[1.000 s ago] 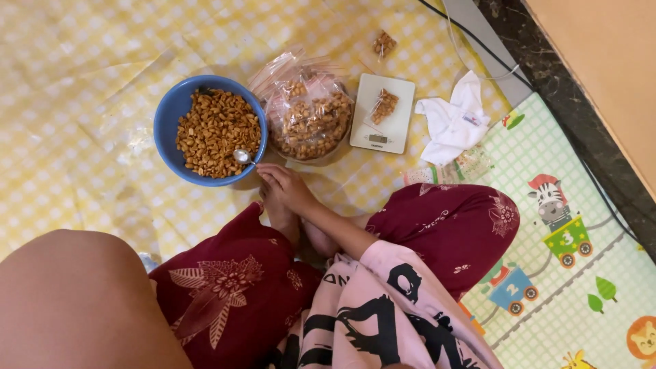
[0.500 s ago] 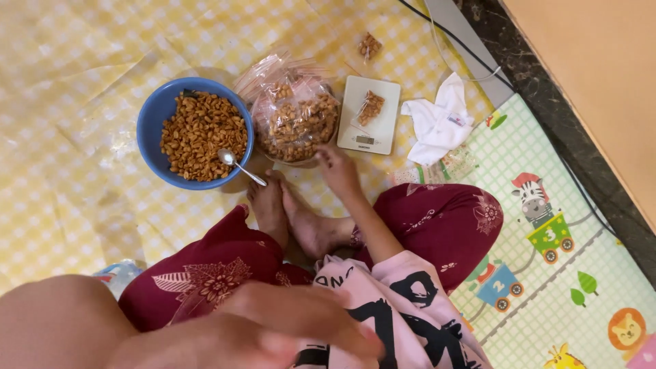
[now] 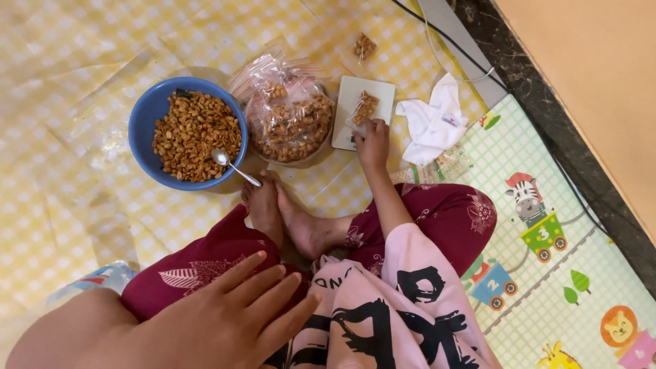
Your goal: Scooping peanuts from a bowl into small plastic bags, weighing them on a digital scale, and sealing them.
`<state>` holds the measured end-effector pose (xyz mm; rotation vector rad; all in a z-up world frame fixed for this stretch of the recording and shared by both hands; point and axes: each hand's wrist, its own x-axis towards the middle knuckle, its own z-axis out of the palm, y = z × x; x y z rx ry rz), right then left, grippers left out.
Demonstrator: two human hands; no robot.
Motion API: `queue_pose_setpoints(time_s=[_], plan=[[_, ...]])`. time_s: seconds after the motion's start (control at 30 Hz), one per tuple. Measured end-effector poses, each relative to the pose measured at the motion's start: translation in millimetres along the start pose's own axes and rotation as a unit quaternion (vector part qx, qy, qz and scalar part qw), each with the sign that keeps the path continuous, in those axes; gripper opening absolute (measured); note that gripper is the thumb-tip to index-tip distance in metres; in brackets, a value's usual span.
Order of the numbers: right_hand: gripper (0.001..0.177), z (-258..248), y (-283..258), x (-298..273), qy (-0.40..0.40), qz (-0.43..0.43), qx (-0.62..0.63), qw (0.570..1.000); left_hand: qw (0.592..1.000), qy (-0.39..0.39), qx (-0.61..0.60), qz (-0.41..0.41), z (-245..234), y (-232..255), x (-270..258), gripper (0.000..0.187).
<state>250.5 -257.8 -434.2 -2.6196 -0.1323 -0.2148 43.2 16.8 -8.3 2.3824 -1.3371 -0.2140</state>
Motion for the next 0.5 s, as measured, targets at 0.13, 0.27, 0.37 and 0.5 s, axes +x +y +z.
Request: queue_pose_setpoints(time_s=[0.13, 0.27, 0.37, 0.5], plan=[[0.026, -7.1, -0.6, 5.4, 0.036, -0.035, 0.002, 0.999, 1.000, -0.001, -0.018, 0.010, 2.2, -1.9, -2.0, 0.044], [0.010, -19.3, 5.7, 21.1, 0.054, -0.041, 0.047, 0.997, 1.000, 0.006, -0.008, 0.006, 2.7, -3.8, -4.0, 0.044], [0.009, -58.2, -9.7, 42.6, 0.095, -0.044, 0.063, 0.992, 1.000, -0.002, -0.024, 0.007, 0.2, -4.4, -2.9, 0.045], [0.007, -93.3, -17.5, 64.1, 0.074, -0.035, 0.140, 0.987, 1.000, -0.004, -0.011, 0.009, 0.8, -5.9, -1.9, 0.046]])
